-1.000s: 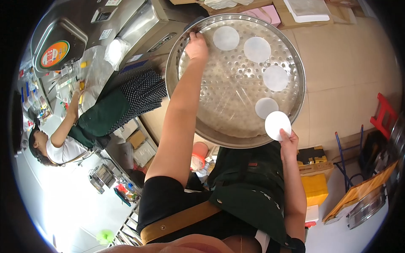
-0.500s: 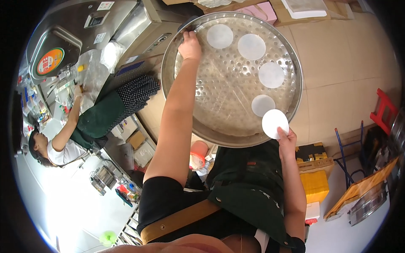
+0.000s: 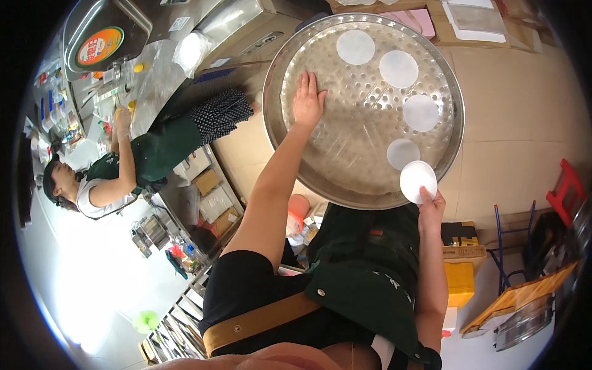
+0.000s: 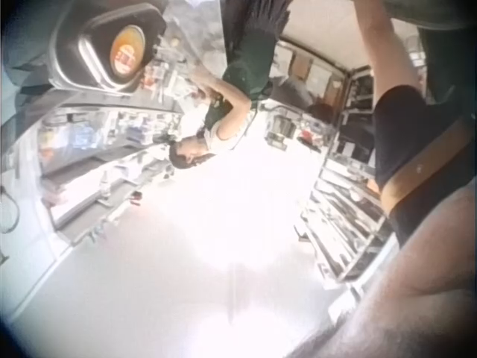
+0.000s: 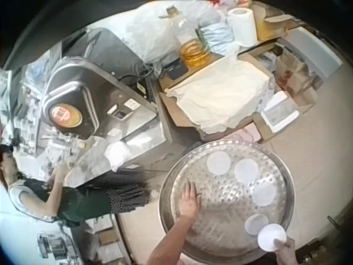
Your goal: The recorder and a coworker cut rolls of yellow dough into smaller buns and arrange them on a steamer tray with paper liners.
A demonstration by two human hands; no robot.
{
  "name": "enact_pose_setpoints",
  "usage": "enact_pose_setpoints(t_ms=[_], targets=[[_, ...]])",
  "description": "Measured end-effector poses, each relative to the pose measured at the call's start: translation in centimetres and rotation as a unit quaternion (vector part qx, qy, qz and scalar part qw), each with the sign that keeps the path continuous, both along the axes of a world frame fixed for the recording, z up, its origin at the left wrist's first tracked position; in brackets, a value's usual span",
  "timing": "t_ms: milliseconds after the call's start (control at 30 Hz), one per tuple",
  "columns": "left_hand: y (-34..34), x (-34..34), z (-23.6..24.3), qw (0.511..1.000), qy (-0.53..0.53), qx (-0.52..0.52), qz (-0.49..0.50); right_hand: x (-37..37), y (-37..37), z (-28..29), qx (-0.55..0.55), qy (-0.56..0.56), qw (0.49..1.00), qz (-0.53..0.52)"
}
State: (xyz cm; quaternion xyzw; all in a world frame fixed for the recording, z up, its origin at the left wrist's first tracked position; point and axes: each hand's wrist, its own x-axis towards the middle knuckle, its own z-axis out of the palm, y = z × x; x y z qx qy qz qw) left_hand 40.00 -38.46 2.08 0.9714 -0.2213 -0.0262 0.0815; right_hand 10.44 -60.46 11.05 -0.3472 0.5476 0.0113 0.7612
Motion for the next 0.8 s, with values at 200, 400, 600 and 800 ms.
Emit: enact_pose_setpoints(t_ms=[200,400,600,800], targets=[[-2.1,-4.6,3.5,0.982,0.081,-0.17,0.025,-0.1,0.1,0.5,0.007,-0.009,1.0,0.003],[-5.0,-14.3,10.6,0.724,0.565,-0.394,0.039,0.5,1.6,1.7,0.061,-0.049,0.996,0.039],[-3.3,-16.8,9.3,0.632,0.7,-0.313,0.111,0.6,2.9,1.9,0.056,-0.04,0.994,0.09],[-0.7,-15.1,6.1,0.959,0.248,-0.006,-0.139,-0.9,2.3,0.8,0.025,0.011,0.998,0.061]])
